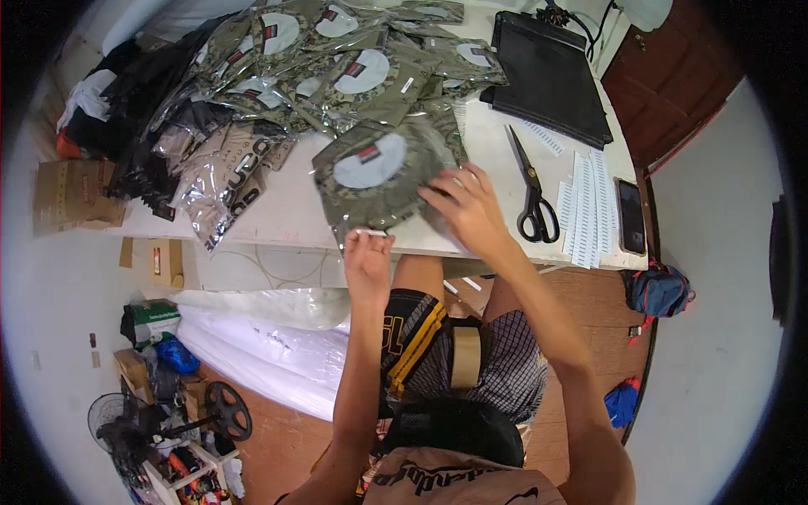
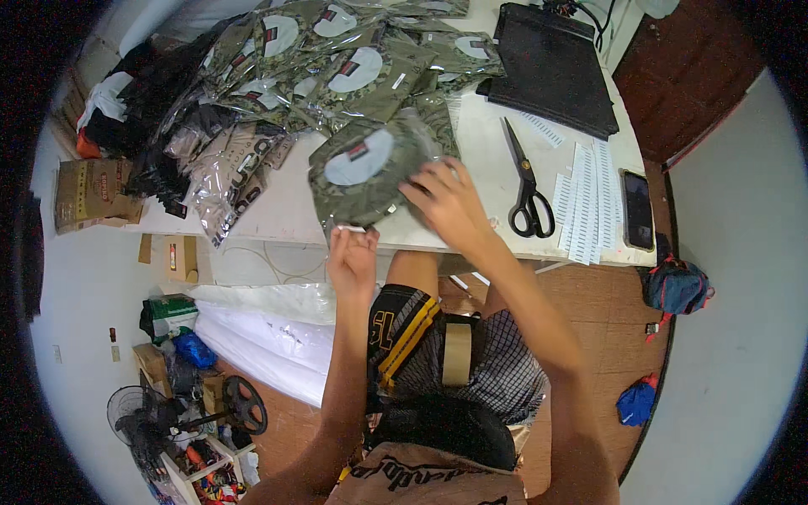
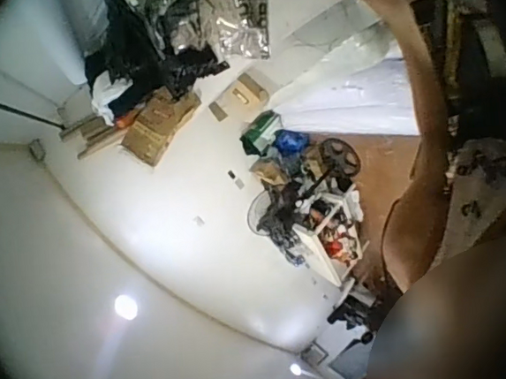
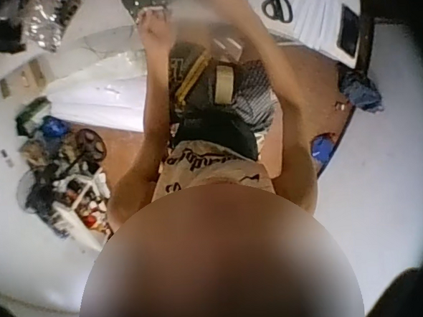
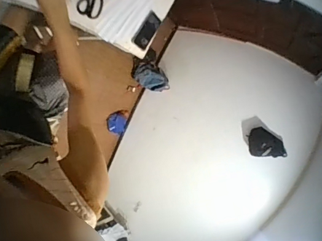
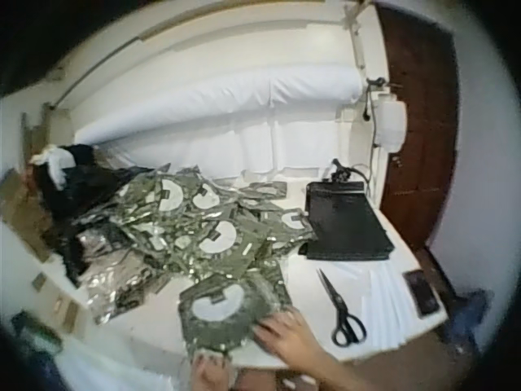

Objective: Cutting labels with scissors and sticking them onto packaged shirts.

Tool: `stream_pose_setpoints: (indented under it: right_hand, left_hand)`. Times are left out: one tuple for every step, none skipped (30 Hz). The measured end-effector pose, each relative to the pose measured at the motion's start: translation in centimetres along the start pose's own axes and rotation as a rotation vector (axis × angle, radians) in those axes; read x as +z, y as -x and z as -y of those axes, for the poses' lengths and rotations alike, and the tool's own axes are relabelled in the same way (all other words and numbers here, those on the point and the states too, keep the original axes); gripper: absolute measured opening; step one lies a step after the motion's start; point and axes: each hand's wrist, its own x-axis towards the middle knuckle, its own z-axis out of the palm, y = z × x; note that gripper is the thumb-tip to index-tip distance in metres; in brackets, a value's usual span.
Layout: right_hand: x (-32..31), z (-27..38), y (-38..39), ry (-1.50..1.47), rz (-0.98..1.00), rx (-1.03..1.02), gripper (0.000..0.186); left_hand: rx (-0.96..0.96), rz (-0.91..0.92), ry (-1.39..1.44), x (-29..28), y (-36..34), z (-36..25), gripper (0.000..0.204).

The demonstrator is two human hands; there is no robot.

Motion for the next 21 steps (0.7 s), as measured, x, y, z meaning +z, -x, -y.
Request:
stream_pose_setpoints:
  right_hand:
    - [-1.8, 0.5, 2.1, 0.044, -0.003, 0.058, 0.046]
    - [-2.9, 1.0, 4.1, 0.071, -0.011, 0.110, 0.046]
    - [-3.9, 1.3, 5.7, 0.072, -0.004, 0.109, 0.046]
    - [-4.7, 2.0, 6.9, 0.093, 0.016, 0.205, 0.044]
    - [-5.2, 2.3, 7.8, 0.115, 0.034, 0.302, 0.042]
    - [-5.3, 2.3, 9.0, 0.121, 0.037, 0.315, 0.042]
    - [-5.3, 2.2, 10.1, 0.096, 0.053, 0.417, 0.041]
    - [-5.3, 2.2, 11.0, 0.071, 0.068, 0.521, 0.039]
    - [-5.5, 2.4, 11.3, 0.075, 0.069, 0.533, 0.039]
    - [-5.6, 2.6, 11.3, 0.086, 0.047, 0.550, 0.037]
    - [-5.6, 2.7, 11.2, 0.097, 0.026, 0.566, 0.035]
    - [-5.4, 2.7, 11.2, 0.114, 0.019, 0.571, 0.033]
    - [-5.2, 2.8, 11.2, 0.119, 0.019, 0.578, 0.033]
    - [-5.1, 3.0, 11.2, 0.131, 0.012, 0.592, 0.031]
    - [-5.0, 3.0, 11.0, 0.141, 0.002, 0.599, 0.030]
    - [-5.4, 3.3, 10.9, 0.092, 0.109, 0.666, 0.040]
    - [-5.4, 3.5, 10.3, 0.091, 0.108, 0.660, 0.040]
    - [-5.2, 3.6, 9.7, 0.072, 0.101, 0.567, 0.048]
    - [-5.2, 3.6, 9.2, 0.052, 0.093, 0.472, 0.056]
    - [-5.5, 3.5, 8.5, -0.017, 0.222, 0.408, 0.067]
    - [-5.0, 3.5, 8.6, -0.026, 0.221, 0.400, 0.067]
  left_hand:
    - [-0.059, 0.041, -0.046, 0.6, 1.1, 0.8, 0.009]
    - [-0.106, 0.075, -0.103, 1.0, 2.0, 1.4, 0.010]
    - [-0.107, 0.070, -0.098, 1.5, 2.6, 2.2, 0.010]
    - [-0.183, 0.031, -0.149, 1.8, 3.1, 2.7, 0.011]
    - [-0.261, -0.007, -0.200, 2.0, 3.6, 3.2, 0.012]
    - [-0.296, -0.042, -0.225, 2.6, 3.7, 3.8, 0.013]
    - [-0.310, -0.041, -0.227, 3.1, 3.6, 4.2, 0.013]
    - [-0.365, -0.053, -0.273, 3.7, 3.4, 4.6, 0.013]
    - [-0.417, -0.067, -0.321, 4.2, 3.2, 4.9, 0.014]
    - [-0.415, -0.104, -0.401, 4.3, 2.9, 5.3, 0.015]
    - [-0.426, -0.102, -0.403, 4.6, 2.8, 5.7, 0.015]
    - [-0.438, -0.162, -0.394, 5.1, 2.7, 6.1, 0.015]
    - [-0.449, -0.223, -0.385, 5.7, 2.8, 6.5, 0.016]
    - [-0.435, -0.323, -0.421, 6.6, 3.1, 7.3, 0.018]
    - [-0.434, -0.320, -0.419, 6.8, 3.3, 8.0, 0.018]
    - [-0.443, -0.323, -0.497, 6.9, 3.4, 8.6, 0.019]
    - [-0.448, -0.328, -0.575, 6.8, 3.3, 8.8, 0.020]
    - [-0.437, -0.310, -0.629, 6.6, 3.3, 8.8, 0.023]
    - [-0.428, -0.315, -0.628, 6.4, 3.2, 8.9, 0.023]
    - [-0.409, -0.287, -0.623, 6.2, 3.0, 8.9, 0.023]
    - [-0.390, -0.260, -0.619, 6.2, 3.0, 8.8, 0.024]
